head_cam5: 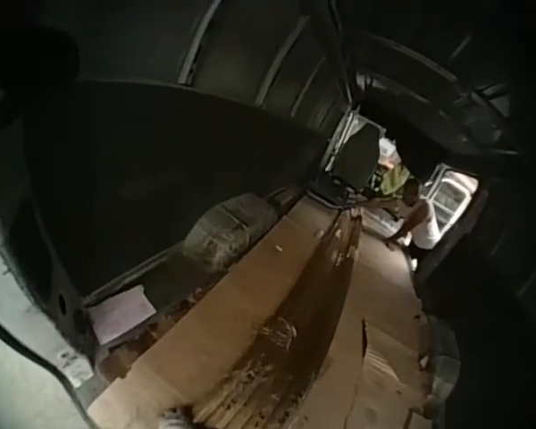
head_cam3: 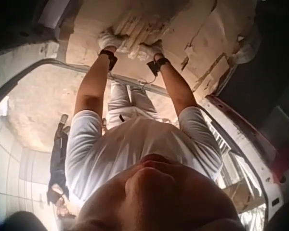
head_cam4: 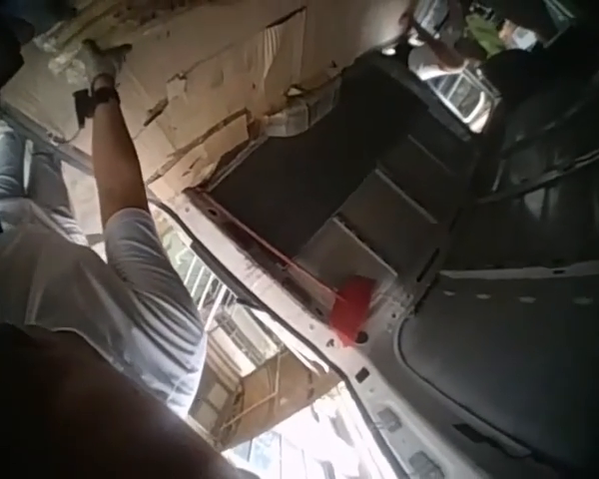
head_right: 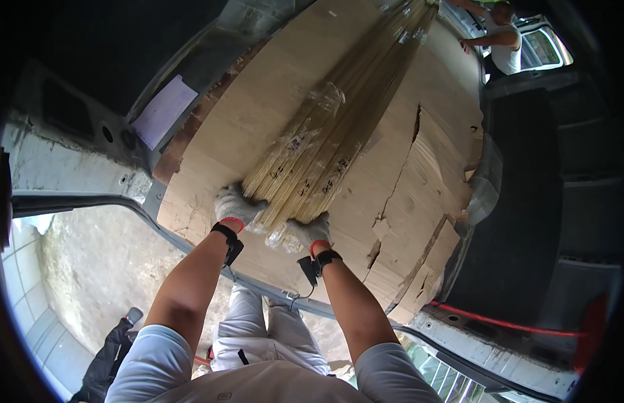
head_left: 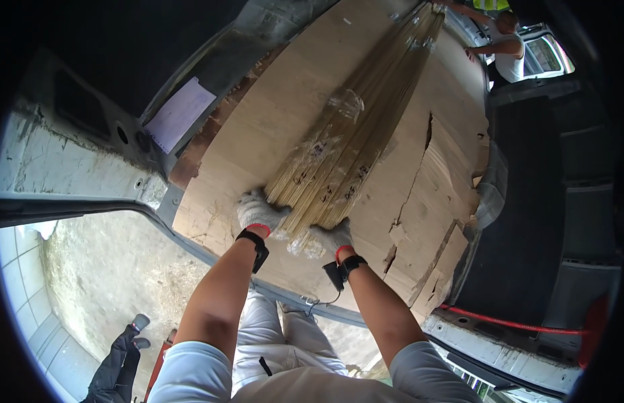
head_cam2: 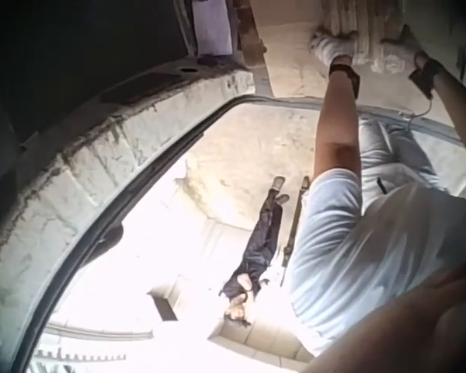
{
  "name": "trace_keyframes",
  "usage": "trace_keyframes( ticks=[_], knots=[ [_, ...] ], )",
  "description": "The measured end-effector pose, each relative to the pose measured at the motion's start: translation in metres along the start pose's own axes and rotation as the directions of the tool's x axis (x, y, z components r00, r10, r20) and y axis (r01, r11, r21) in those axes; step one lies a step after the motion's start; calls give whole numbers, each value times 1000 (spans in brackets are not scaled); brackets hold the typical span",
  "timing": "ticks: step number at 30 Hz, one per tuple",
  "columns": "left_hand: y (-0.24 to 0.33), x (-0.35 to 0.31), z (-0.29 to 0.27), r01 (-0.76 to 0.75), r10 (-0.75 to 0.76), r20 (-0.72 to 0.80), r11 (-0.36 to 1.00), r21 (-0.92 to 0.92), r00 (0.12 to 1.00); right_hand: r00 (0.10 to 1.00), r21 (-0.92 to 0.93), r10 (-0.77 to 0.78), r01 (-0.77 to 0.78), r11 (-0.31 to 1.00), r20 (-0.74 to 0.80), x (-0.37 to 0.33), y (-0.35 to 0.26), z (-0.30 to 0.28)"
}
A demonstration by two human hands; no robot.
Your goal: Unloading long planks from the back of a van and placing them onto a metal rack.
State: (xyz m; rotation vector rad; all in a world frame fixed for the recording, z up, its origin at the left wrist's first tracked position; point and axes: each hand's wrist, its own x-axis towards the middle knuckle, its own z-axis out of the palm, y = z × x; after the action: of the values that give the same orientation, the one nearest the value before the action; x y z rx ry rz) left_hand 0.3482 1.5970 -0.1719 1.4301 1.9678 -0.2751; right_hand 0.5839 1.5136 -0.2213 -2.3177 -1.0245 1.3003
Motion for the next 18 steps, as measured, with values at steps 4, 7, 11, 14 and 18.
trace_keyframes(
  ticks=[4,7,11,14,18],
  knots=[
    [-2,3,-1,-24,24,6,1000,1,1000,999,-40,36,-37,999,-4,-10,-16,-4],
    [-2,0,-3,-33,33,12,999,-15,999,969,-146,231,-241,960,-83,-27,-38,-1],
    [6,-23,0,-66,71,-108,997,49,992,946,-215,274,-308,927,-174,-33,-55,0],
    [15,-59,16,-210,250,-204,958,198,947,967,-241,205,-238,941,-153,-30,-51,-5],
    [26,-91,36,-382,390,240,921,-82,889,990,-131,128,-134,982,-56,-25,-42,-17]
  ],
)
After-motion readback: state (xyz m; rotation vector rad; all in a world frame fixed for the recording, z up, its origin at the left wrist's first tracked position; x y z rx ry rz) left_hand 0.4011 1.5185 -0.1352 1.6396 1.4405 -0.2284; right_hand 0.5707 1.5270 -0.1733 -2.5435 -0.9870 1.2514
